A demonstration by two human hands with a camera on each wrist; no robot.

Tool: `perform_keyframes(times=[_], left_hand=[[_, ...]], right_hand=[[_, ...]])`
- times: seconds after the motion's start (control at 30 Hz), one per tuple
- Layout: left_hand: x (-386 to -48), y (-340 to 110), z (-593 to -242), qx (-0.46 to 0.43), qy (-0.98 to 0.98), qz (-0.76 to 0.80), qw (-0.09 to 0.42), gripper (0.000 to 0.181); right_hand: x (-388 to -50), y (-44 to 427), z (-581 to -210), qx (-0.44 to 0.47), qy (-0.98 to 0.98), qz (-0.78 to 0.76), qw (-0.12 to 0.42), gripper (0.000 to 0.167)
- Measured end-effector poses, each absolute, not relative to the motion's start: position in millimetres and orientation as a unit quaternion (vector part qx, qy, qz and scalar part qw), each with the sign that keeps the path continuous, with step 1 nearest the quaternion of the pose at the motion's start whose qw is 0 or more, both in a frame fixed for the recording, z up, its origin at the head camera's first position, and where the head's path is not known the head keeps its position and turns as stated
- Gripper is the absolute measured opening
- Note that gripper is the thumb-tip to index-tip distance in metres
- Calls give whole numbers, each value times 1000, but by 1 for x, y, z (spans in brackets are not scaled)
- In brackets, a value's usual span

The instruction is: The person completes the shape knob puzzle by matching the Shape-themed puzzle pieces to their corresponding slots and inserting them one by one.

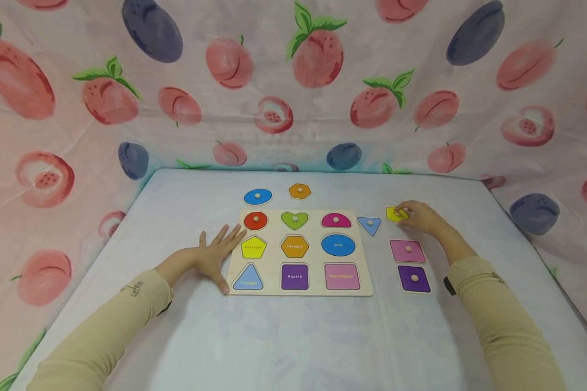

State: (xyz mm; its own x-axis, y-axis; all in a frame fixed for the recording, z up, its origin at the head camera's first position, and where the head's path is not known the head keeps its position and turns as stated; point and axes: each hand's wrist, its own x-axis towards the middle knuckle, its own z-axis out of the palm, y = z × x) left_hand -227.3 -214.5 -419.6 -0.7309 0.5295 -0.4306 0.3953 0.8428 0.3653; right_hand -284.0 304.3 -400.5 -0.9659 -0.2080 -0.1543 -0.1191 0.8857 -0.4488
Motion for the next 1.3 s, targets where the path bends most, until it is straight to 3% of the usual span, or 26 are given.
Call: perform_keyframes(times=[0.4,0.67,0.9,1.3], left_hand=[[-229,-215,-421,249,921,123,271,141],[-229,-215,-422,248,922,123,271,141],[-230,-215,-420,240,925,114,273,141],[-229,-216,-421,245,923,121,269,142]], right_hand=[[-288,307,-402,-65,971,-210,97,34],[-295,299,-405,-62,976,-207,41,18],[-301,289,-402,-71,981,-178,20,16],[-301,285,-404,-15,984,-171,40,19]])
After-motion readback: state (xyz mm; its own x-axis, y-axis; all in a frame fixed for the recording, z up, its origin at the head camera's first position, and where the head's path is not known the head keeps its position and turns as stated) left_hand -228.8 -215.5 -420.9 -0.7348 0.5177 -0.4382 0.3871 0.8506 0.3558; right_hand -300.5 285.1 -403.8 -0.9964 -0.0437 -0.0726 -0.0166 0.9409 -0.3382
